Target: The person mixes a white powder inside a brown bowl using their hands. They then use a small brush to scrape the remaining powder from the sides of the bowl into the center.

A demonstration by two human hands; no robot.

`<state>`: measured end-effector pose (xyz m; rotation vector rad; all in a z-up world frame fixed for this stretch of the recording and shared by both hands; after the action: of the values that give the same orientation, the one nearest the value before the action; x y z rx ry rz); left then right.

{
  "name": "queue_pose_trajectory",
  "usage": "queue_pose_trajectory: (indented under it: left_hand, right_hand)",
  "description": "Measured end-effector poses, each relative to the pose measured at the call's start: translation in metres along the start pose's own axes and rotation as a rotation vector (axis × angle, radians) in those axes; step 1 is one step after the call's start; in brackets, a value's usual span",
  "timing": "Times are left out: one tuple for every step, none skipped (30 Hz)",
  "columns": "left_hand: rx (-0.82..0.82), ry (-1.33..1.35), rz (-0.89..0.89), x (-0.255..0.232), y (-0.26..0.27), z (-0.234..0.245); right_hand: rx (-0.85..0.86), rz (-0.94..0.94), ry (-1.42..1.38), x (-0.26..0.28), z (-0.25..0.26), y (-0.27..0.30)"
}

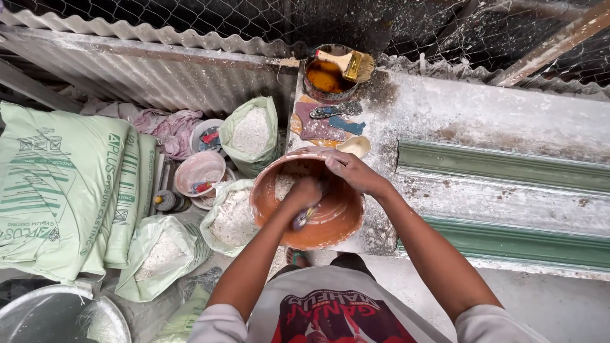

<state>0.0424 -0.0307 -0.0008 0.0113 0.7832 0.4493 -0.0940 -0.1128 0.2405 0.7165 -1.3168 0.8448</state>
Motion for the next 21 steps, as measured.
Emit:
queue_pose_trajectory:
  left_hand:
    - [0.002, 0.000, -0.002, 0.002, -0.003, -0.006]
    - [0.005, 0.030, 0.009, 0.004, -0.007, -0.012]
    - [0.011, 0.062, 0.025, 0.007, -0.006, -0.020]
    - [0.015, 0.063, 0.027, 0.013, -0.001, -0.031]
    - [-0.010, -0.021, -0.009, 0.018, 0.004, -0.042]
    - [-0.034, -0.105, -0.046, 0.023, 0.009, -0.052]
    - [-0.035, -0.105, -0.044, -0.001, 0.014, -0.029]
    - [-0.030, -0.052, 0.045, -0.024, 0.018, -0.006]
    - [-0.022, -0.001, 0.134, -0.047, 0.024, 0.017]
    - [-0.020, -0.004, 0.137, -0.059, 0.028, 0.028]
    - [-0.011, 0.060, 0.182, -0.072, 0.033, 0.037]
    - [-0.002, 0.123, 0.227, -0.085, 0.038, 0.046]
    - [0.001, 0.125, 0.231, -0.083, 0.044, 0.039]
    - [0.015, 0.180, 0.214, -0.082, 0.049, 0.031]
    - [0.025, 0.235, 0.195, -0.081, 0.054, 0.026]
    - [0.024, 0.235, 0.197, -0.080, 0.057, 0.021]
    - [0.031, 0.288, 0.177, -0.079, 0.059, 0.017]
    - [0.037, 0.341, 0.156, -0.078, 0.061, 0.013]
    - [0.037, 0.339, 0.158, -0.089, 0.062, 0.012]
    - [-0.050, 0.381, 0.168, -0.099, 0.064, 0.011]
    - [-0.134, 0.423, 0.180, -0.109, 0.068, 0.008]
  right_hand:
    - [-0.003, 0.000, 0.000, 0.003, 0.000, 0.000]
    - [-0.004, -0.016, 0.007, 0.005, -0.001, 0.000]
    - [-0.002, -0.036, 0.012, 0.007, -0.003, 0.003]
    - [-0.003, -0.041, 0.010, 0.005, -0.001, 0.004]
    - [-0.018, -0.028, 0.046, 0.003, 0.002, 0.005]
    - [-0.032, -0.015, 0.082, 0.000, 0.004, 0.005]
    - [-0.031, -0.014, 0.081, -0.004, 0.008, 0.007]
    - [-0.056, -0.046, 0.061, -0.009, 0.013, 0.008]
    - [-0.082, -0.080, 0.038, -0.015, 0.016, 0.010]
    - [-0.082, -0.081, 0.033, -0.015, 0.015, 0.010]
    - [-0.092, -0.070, 0.039, -0.014, 0.015, 0.011]
    - [-0.102, -0.058, 0.045, -0.014, 0.014, 0.012]
    - [-0.101, -0.063, 0.044, -0.020, 0.015, 0.013]
    - [-0.109, -0.103, 0.038, -0.026, 0.015, 0.014]
    - [-0.116, -0.139, 0.033, -0.032, 0.014, 0.013]
    - [-0.114, -0.139, 0.033, -0.028, 0.015, 0.015]
    - [-0.097, -0.075, 0.004, -0.024, 0.016, 0.016]
    - [-0.079, -0.012, -0.026, -0.020, 0.018, 0.016]
    - [-0.079, -0.013, -0.028, -0.017, 0.015, 0.015]
    - [-0.082, -0.019, 0.018, -0.015, 0.013, 0.014]
    - [-0.086, -0.030, 0.062, -0.013, 0.009, 0.016]
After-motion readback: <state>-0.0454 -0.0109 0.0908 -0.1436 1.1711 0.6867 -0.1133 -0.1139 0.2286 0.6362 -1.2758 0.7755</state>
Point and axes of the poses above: each hand's wrist, its own y-axis away from the middle knuckle, its own z-axis out of the back of the hand, x = y × z, the point moved 1 cm from there along -y, towards the middle knuckle, and after that the axes turned 13 degrees about -x, right-handed, at the moved point
